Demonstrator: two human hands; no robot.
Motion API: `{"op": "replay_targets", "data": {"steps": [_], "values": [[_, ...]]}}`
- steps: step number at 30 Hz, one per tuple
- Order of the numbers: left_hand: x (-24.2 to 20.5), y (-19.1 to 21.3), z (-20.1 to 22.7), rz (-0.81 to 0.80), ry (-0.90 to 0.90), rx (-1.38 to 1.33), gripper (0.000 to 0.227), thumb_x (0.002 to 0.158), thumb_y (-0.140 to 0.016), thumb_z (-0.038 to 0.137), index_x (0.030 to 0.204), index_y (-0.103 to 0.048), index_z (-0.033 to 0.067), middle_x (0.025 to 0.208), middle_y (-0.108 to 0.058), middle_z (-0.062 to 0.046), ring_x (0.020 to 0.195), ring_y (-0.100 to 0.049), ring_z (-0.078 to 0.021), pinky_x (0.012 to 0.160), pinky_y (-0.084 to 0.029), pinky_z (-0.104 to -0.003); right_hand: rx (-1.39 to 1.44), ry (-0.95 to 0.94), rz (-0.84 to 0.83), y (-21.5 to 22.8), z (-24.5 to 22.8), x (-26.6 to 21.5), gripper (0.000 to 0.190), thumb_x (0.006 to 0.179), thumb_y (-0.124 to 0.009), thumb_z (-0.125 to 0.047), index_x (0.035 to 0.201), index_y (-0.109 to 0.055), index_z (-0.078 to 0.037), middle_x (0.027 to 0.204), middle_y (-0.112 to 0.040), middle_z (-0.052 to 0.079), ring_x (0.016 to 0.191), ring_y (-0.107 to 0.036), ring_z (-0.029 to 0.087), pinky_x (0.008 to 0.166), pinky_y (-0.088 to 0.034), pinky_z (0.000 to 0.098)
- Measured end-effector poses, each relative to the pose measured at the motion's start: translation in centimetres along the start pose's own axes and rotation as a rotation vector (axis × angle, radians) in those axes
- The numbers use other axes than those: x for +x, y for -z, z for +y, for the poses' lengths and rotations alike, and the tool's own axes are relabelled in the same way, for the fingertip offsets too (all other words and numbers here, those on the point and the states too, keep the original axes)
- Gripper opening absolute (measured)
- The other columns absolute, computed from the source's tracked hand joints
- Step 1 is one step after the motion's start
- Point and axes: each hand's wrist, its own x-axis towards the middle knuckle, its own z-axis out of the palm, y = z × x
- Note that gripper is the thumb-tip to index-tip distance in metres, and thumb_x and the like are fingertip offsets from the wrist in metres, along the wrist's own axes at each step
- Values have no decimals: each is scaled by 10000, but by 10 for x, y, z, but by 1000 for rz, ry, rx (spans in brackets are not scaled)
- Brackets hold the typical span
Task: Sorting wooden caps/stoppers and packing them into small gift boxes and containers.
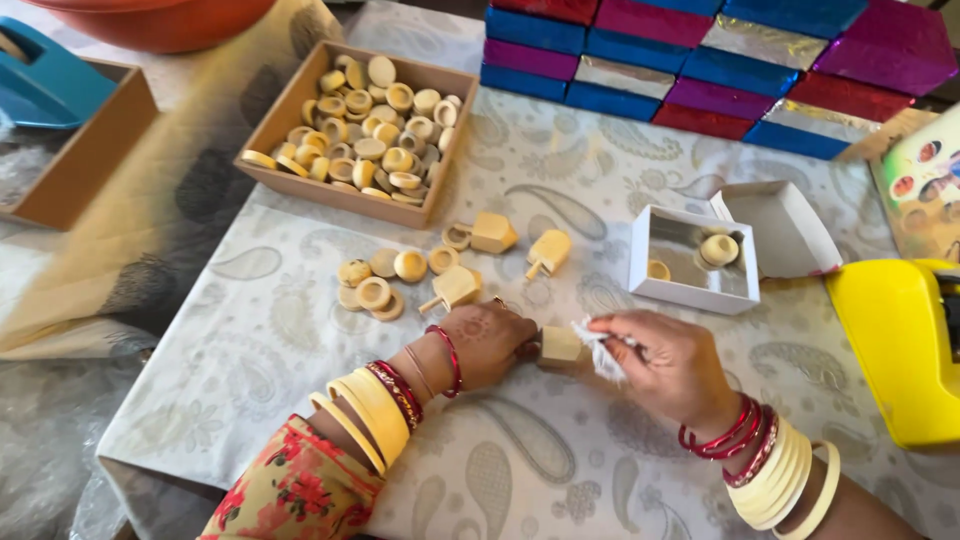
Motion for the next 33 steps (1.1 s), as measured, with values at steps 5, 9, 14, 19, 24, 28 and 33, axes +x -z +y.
{"op": "replay_targets", "data": {"steps": [5, 9, 14, 19, 24, 28, 33], "values": [[2, -5, -6, -33, -15, 10, 160, 876, -626, 214, 958, -684, 89, 942, -725, -133, 962, -672, -364, 841, -521, -488, -54, 579, 70, -5, -20, 6, 314, 866, -740, -82, 1178, -731, -118, 1281, -718, 81, 1202, -671, 237, 1011, -553, 344], [3, -10, -16, 53, -69, -4, 213, 810, -628, 151, 991, -663, 45, 959, -717, -158, 952, -670, -381, 843, -524, -496, -316, 685, -56, -22, -23, 9, 621, 765, -593, 116, 1364, -658, -34, 1474, -559, 225, 1378, -494, 363, 1133, -423, 447], [4, 4, -9, 12, -19, -6, 232, 819, -620, 141, 1033, -630, 50, 941, -712, -156, 957, -673, -377, 829, -526, -496, -185, 672, -8, -32, 1, 19, 577, 795, -596, 142, 1340, -659, -35, 1457, -595, 197, 1336, -565, 363, 1046, -458, 397], [5, 7, -3, 84, 12, -126, 273, 840, -626, 152, 1104, -610, 85, 959, -714, -140, 954, -674, -368, 791, -522, -498, 66, 410, -38, -16, 0, 24, 525, 735, -718, 98, 1232, -722, -70, 1294, -711, 122, 1174, -709, 280, 955, -597, 335], [6, 5, -1, 64, 102, -159, 226, 823, -617, 126, 1046, -653, 133, 974, -738, -104, 957, -686, -347, 790, -534, -481, 154, 265, 44, -27, 33, 19, 334, 761, -683, 114, 1029, -776, -62, 1075, -808, 82, 1101, -788, 203, 914, -640, 304], [4, 2, 3, 39, 144, -146, 141, 875, -610, 158, 1002, -666, 132, 946, -738, -108, 936, -694, -348, 785, -542, -481, 359, 209, 142, -23, 34, 23, 185, 883, -705, 56, 1006, -769, -66, 1076, -814, 81, 1003, -806, 214, 843, -627, 318], [4, -14, -2, 101, 143, -65, 198, 820, -632, 158, 999, -656, 77, 888, -724, -157, 903, -692, -377, 766, -543, -499, -208, 852, -64, -16, -16, 32, 463, 797, -767, -249, 1214, -680, -67, 1418, -592, 191, 1360, -511, 394, 1129, -435, 464]]}}
